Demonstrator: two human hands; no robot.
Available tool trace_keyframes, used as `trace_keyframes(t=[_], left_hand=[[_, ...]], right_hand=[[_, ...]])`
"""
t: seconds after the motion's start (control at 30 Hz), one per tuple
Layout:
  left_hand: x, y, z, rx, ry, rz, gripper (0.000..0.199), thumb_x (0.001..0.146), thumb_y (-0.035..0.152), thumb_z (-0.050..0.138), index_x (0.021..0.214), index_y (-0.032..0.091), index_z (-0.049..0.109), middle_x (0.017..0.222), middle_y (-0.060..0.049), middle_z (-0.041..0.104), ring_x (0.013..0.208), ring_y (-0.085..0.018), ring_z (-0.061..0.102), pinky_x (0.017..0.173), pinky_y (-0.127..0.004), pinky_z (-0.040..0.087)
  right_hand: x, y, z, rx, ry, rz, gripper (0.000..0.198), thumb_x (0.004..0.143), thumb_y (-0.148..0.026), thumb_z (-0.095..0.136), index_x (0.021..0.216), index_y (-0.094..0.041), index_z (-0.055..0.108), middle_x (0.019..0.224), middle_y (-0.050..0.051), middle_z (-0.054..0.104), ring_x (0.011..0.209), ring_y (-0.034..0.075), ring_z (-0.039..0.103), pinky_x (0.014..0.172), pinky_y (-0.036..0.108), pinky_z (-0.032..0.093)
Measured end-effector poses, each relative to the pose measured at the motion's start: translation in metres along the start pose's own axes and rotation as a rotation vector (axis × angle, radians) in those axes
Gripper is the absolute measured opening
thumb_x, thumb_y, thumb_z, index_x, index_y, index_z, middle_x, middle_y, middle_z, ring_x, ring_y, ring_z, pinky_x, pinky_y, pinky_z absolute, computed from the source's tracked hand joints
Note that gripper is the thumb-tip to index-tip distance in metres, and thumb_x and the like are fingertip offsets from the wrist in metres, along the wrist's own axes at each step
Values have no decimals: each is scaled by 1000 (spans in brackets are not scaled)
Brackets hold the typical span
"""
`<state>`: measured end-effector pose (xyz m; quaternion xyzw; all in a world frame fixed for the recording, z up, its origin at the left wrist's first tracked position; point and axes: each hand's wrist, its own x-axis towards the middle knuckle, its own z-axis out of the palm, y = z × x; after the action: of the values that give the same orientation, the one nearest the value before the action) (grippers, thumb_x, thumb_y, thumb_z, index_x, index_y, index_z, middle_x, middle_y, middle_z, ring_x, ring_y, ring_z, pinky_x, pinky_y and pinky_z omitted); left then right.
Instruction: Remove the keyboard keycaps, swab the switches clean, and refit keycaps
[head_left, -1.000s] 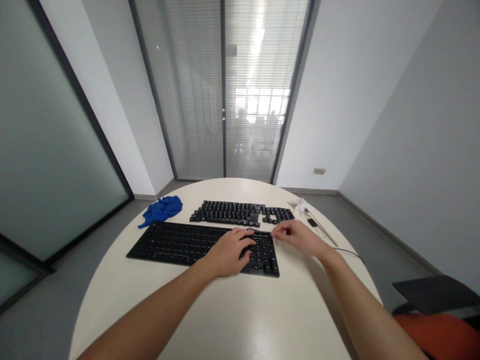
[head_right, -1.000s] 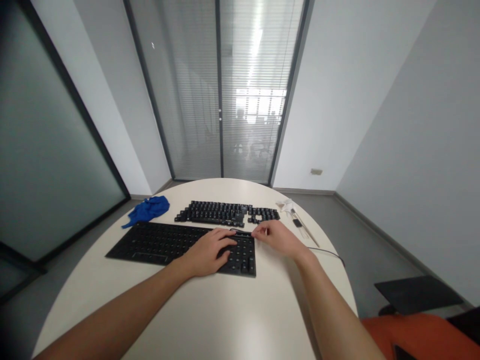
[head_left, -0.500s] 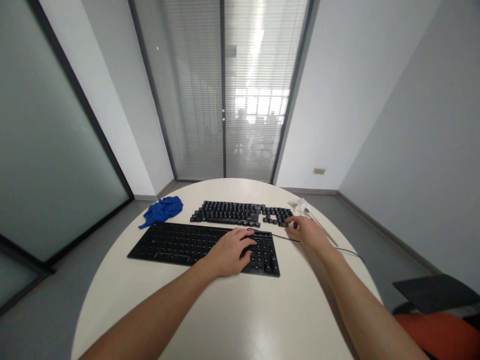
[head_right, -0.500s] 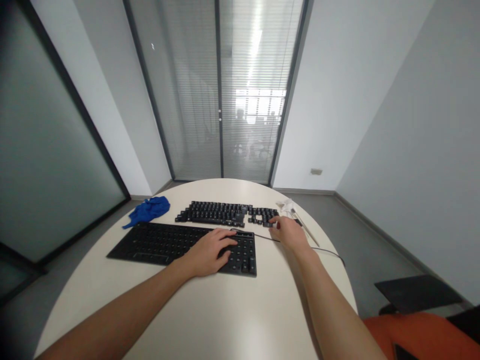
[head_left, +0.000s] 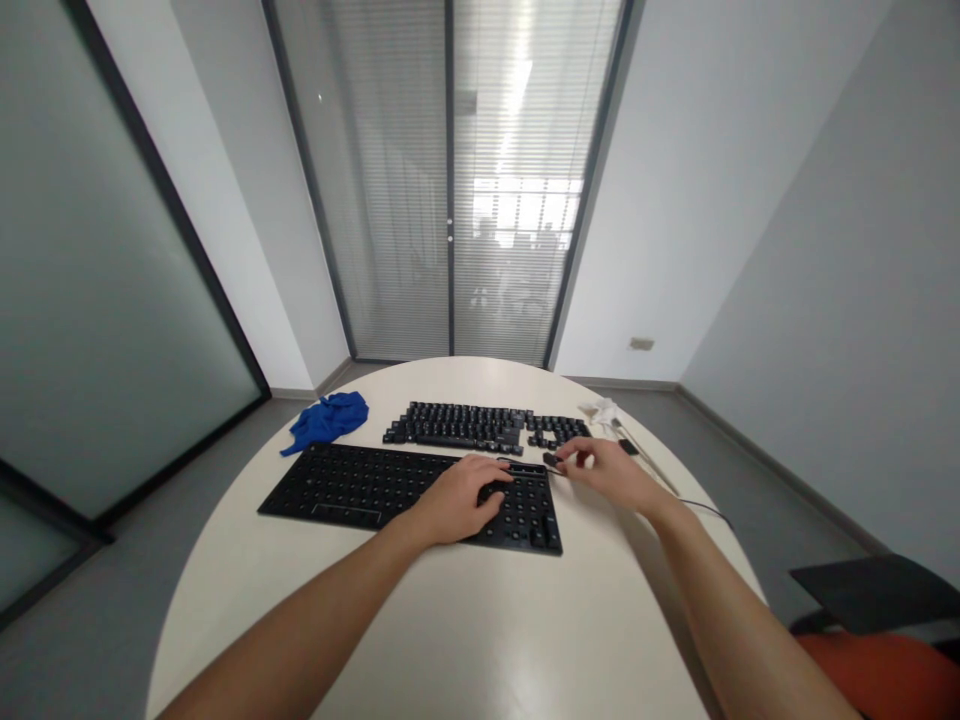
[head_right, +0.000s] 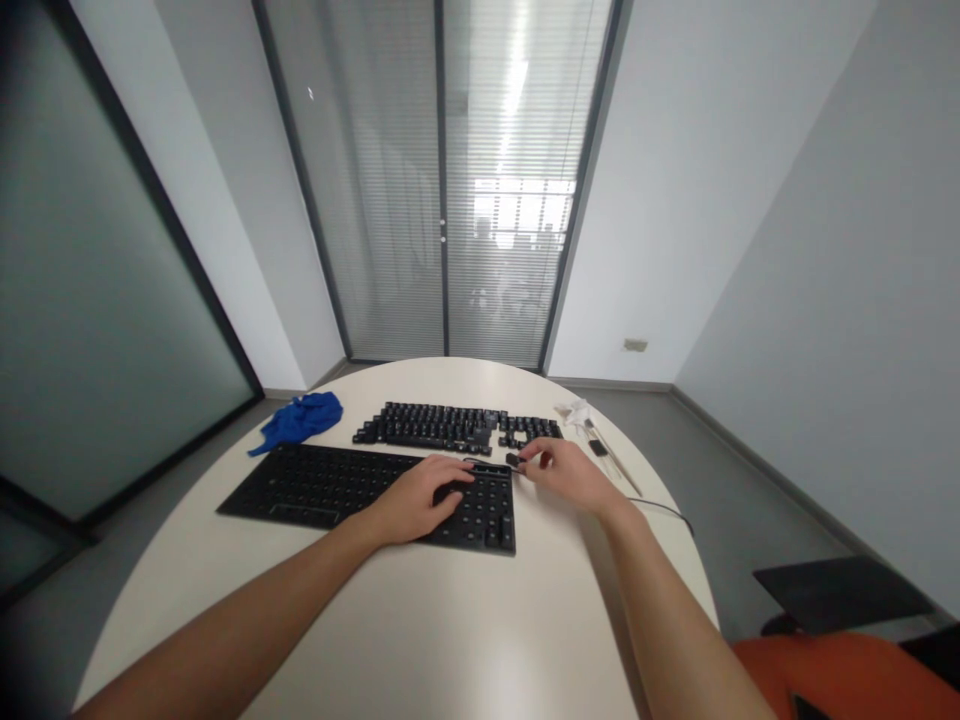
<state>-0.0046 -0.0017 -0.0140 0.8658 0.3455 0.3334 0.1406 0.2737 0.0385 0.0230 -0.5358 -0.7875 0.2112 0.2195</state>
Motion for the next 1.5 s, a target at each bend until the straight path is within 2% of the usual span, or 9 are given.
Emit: trace_keyframes(t=[0.07, 0.17, 0.33, 0.43, 0.67, 0.83, 1.17, 1.5], left_hand=[[1, -3, -1, -63, 34, -33, 29, 89, 18, 60, 117, 21, 66, 121, -8, 69, 115, -23, 61, 105, -40, 46], [1, -4, -2, -102, 41, -62, 29, 89, 23, 64, 117, 21, 67, 118, -7, 70, 111, -23, 63, 102, -39, 47], [0, -1, -5, -162, 2, -47, 24, 89, 24, 67, 112, 22, 70, 110, -5, 74, 102, -20, 67, 94, -33, 48], [1, 0, -7, -181, -30, -6, 16, 89, 26, 68, 103, 22, 74, 102, -4, 76, 95, -19, 69, 91, -31, 48], [1, 0, -8, -180, -110, 80, 15, 87, 34, 71, 93, 20, 76, 92, -4, 76, 88, -18, 68, 88, -31, 47], [1, 0, -9, -180, -135, 111, 17, 85, 35, 74, 94, 21, 77, 92, -4, 77, 90, -19, 68, 92, -32, 46], [1, -2, -9, -189, -172, 178, 18, 84, 39, 76, 93, 23, 78, 92, -4, 78, 91, -18, 69, 93, -33, 46], [1, 3, -11, -178, -176, 184, 9, 84, 25, 72, 90, 23, 78, 92, -2, 78, 89, -18, 69, 93, -34, 46]], right_hand=[[-2, -15, 4, 105, -117, -112, 25, 85, -39, 62, 94, -18, 75, 91, 5, 74, 81, 20, 62, 70, 29, 43], [-6, -34, 11, 193, -258, -188, 25, 84, -38, 66, 96, -18, 75, 87, 4, 74, 80, 19, 62, 70, 28, 42], [-9, -45, 18, 283, -387, -205, 32, 84, -45, 69, 95, -16, 76, 77, 3, 71, 73, 17, 61, 66, 27, 42], [-9, -42, 22, 313, -407, -205, 33, 83, -46, 69, 93, -15, 75, 77, 3, 71, 71, 16, 59, 65, 27, 42], [-9, -40, 28, 316, -433, -155, 33, 79, -47, 73, 79, -14, 72, 64, 0, 63, 58, 12, 50, 54, 24, 36], [-10, -41, 27, 306, -447, -161, 33, 76, -47, 74, 80, -15, 77, 71, 3, 71, 60, 13, 54, 56, 24, 39], [-10, -39, 30, 256, -461, -192, 30, 75, -46, 76, 79, -16, 80, 68, 2, 73, 58, 14, 56, 55, 24, 40], [-11, -45, 28, 243, -466, -259, 25, 75, -42, 76, 77, -17, 80, 74, 3, 75, 66, 16, 62, 59, 24, 43]])
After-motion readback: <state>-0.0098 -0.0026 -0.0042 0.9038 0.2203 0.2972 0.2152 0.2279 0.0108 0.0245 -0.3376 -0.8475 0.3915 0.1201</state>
